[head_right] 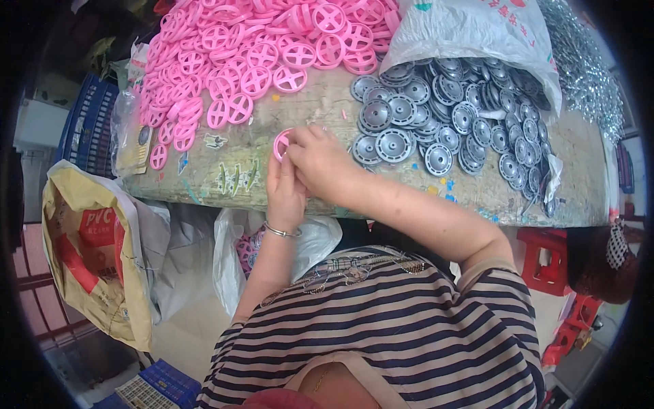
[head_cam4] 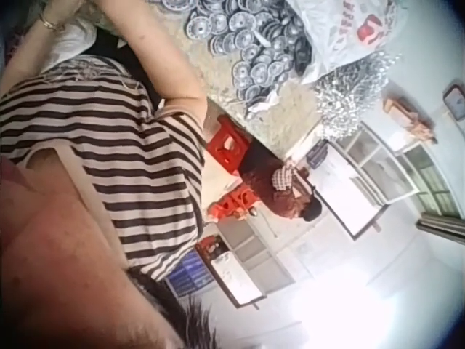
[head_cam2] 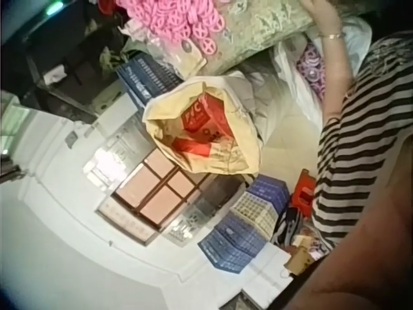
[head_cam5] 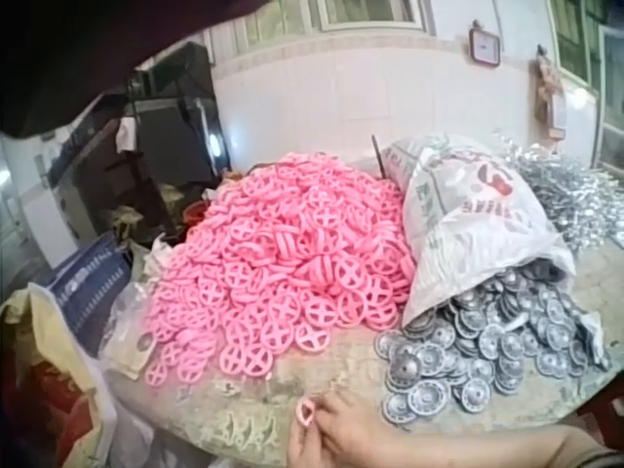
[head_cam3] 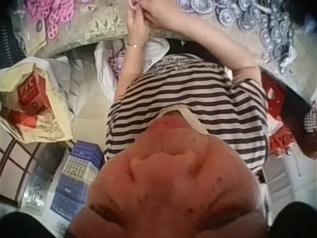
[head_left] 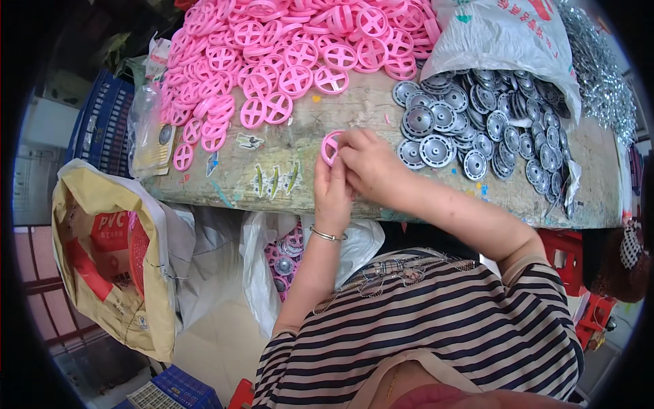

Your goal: Manually assembling small plastic and metal toy components at a workbench.

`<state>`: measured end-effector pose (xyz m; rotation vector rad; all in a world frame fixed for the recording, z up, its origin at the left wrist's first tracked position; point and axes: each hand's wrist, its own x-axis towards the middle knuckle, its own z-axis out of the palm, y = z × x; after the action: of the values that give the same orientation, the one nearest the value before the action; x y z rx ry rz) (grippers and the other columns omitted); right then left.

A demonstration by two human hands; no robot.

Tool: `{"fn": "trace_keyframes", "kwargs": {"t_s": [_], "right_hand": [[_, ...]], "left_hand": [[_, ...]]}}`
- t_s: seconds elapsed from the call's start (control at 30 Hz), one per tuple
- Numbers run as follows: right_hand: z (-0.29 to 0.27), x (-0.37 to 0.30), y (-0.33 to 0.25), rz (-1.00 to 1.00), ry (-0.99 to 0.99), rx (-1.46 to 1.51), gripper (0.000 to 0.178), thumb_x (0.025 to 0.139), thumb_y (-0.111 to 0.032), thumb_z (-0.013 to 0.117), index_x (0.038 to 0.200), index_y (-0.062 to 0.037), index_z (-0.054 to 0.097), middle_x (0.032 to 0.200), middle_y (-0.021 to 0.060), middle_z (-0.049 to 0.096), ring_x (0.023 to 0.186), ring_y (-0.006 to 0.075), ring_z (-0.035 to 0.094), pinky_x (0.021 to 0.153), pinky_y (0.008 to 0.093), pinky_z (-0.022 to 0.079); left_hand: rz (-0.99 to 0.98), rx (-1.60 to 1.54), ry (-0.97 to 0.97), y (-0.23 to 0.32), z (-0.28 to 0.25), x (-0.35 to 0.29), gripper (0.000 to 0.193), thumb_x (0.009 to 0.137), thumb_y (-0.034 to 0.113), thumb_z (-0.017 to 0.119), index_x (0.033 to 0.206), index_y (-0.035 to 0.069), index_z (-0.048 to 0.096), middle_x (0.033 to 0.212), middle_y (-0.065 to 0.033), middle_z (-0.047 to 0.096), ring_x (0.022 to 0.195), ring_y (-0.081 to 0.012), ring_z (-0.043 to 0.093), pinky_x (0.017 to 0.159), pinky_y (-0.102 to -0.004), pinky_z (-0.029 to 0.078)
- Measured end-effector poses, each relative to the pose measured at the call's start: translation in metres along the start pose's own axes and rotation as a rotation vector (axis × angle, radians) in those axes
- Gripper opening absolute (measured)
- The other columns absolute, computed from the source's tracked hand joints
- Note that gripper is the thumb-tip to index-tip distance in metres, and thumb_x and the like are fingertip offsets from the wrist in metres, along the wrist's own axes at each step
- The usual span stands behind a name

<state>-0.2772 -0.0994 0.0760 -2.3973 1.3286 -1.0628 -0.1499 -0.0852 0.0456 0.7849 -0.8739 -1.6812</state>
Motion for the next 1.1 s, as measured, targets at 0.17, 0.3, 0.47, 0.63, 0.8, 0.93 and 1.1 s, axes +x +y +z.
{"fn": "trace_keyframes", "kwargs": {"t_s": [0.17,0.3,0.47,0.63,0.8,0.93,1.1], "right_hand": [[-0.039,-0.007,0.008,0.189,-0.134,0.364,0.022,0.079,-0.011,0.068,0.100,-0.0016,0.064,0.104,0.0145,0.063,0.101,0.0299,0.058,0.091,0.0373,0.043],[-0.079,-0.021,0.066,0.214,0.130,-0.384,0.043,0.070,-0.019,0.075,0.107,-0.0010,0.060,0.113,0.0148,0.056,0.104,0.0357,0.051,0.088,0.0441,0.042],[-0.074,-0.035,0.076,0.266,0.111,-0.541,0.040,0.070,-0.020,0.075,0.103,-0.0019,0.061,0.108,0.0119,0.059,0.101,0.0335,0.053,0.085,0.0417,0.043],[-0.065,-0.015,0.071,0.290,0.142,-0.251,0.031,0.079,-0.012,0.069,0.106,-0.0013,0.060,0.087,0.0115,0.061,0.082,0.0313,0.059,0.077,0.0365,0.048],[-0.038,-0.009,0.015,0.366,0.011,0.340,0.030,0.085,-0.011,0.065,0.113,-0.0048,0.064,0.089,0.0098,0.057,0.084,0.0185,0.057,0.077,0.0295,0.046],[-0.030,-0.014,0.020,0.421,0.035,0.280,0.032,0.084,-0.014,0.067,0.115,-0.0057,0.065,0.087,0.0085,0.059,0.083,0.0166,0.056,0.075,0.0291,0.047],[-0.035,-0.003,0.012,0.647,-0.188,0.552,0.031,0.087,-0.017,0.064,0.112,0.0023,0.062,0.082,0.0066,0.063,0.074,0.0131,0.057,0.067,0.0293,0.047]], "left_hand": [[-0.072,-0.111,0.021,-0.001,-0.004,0.003,0.030,0.103,0.025,0.036,0.127,0.008,0.042,0.117,-0.0089,0.058,0.093,-0.0160,0.064,0.054,-0.0186,0.045],[-0.067,-0.056,0.008,0.004,0.001,-0.002,0.032,0.102,0.020,0.036,0.129,0.003,0.040,0.117,-0.0154,0.058,0.104,-0.0284,0.063,0.088,-0.0352,0.054],[-0.106,0.003,-0.022,0.007,0.002,-0.002,0.034,0.102,0.019,0.038,0.130,0.001,0.039,0.117,-0.0156,0.058,0.104,-0.0282,0.063,0.086,-0.0338,0.055],[-0.102,-0.069,-0.050,0.003,-0.001,0.000,0.033,0.101,0.017,0.041,0.130,0.001,0.040,0.117,-0.0148,0.058,0.103,-0.0269,0.063,0.086,-0.0338,0.055],[-0.051,-0.082,-0.117,0.001,-0.003,-0.001,0.034,0.100,0.013,0.043,0.131,0.001,0.042,0.123,-0.0122,0.055,0.108,-0.0228,0.060,0.090,-0.0366,0.054],[-0.087,-0.074,-0.152,0.004,0.002,0.000,0.037,0.099,0.008,0.042,0.135,0.001,0.039,0.125,-0.0117,0.051,0.111,-0.0220,0.057,0.092,-0.0380,0.053],[-0.085,-0.073,-0.153,0.001,-0.004,0.000,0.036,0.099,0.008,0.040,0.134,0.001,0.039,0.126,-0.0127,0.052,0.111,-0.0230,0.057,0.091,-0.0368,0.054]]}}
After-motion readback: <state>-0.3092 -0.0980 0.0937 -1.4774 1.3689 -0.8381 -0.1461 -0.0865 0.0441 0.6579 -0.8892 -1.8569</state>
